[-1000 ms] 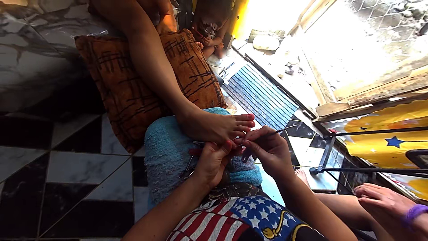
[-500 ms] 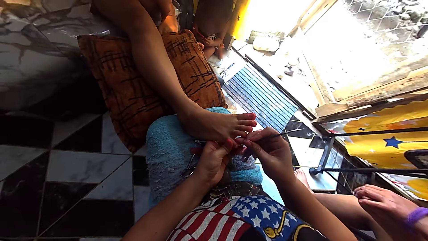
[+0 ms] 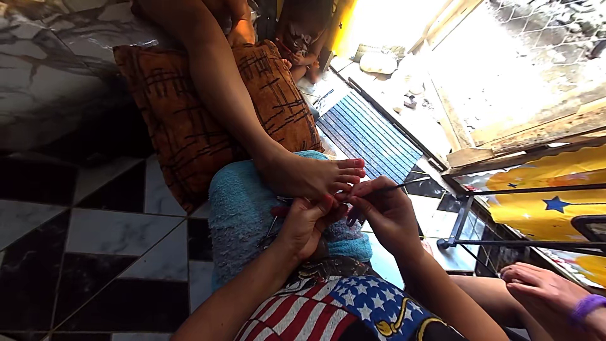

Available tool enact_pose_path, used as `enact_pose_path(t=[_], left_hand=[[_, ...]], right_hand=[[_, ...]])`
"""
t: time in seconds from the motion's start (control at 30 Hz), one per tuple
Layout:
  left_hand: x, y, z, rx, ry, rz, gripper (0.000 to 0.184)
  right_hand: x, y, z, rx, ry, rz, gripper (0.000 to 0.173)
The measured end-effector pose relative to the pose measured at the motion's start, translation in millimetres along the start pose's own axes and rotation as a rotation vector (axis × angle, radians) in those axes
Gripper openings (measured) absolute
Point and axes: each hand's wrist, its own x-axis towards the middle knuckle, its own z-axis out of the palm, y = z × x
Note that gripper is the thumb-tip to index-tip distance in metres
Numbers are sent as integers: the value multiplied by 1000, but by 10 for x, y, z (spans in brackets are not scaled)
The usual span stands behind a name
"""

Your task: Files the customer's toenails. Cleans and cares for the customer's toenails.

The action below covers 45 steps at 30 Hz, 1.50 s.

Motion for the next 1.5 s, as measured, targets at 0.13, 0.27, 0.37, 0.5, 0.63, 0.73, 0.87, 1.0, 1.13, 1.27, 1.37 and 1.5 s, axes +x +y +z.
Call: enact_pose_path(t=[0.13,0.27,0.37,0.5,0.63,0.73,0.87,1.0,1.13,1.27,1.37,1.5], left_hand=[[1,-3,-1,-17,12,-6,8],[14,-7,-7,-28,3,-12,8],[1,8,9,-47,20,-20,9],[16,-5,-1,-70,22,-26,9],[1,3,8,-67,19,-24,9],[1,-9,8,-57,26,-19,9],[4,-16,5,-67,6,-15,9],[3,-24,7,-64,14,-4,9],[0,-22,21,-61,10,-8,9],[-5,-23,23,-47,19,-6,10],[3,-35,25,-38,15,7,10],[-9,-26,42,-30,27,10,10]], right_hand=[[16,-2,4,-61,1,2,14],[31,10,-8,-73,9,-2,15],[24,-25,-8,-91,-18,-6,14],[57,-18,13,-126,1,12,14],[30,-56,10,-132,-19,-10,13],[50,-45,22,-182,-13,-18,13],[37,-79,14,-175,-19,-16,13],[46,-67,28,-241,-24,-31,13],[34,-94,19,-263,-25,-42,12],[44,-77,35,-351,-21,-73,10],[43,-81,20,-378,-22,-83,9],[27,-90,31,-418,-30,-116,7]])
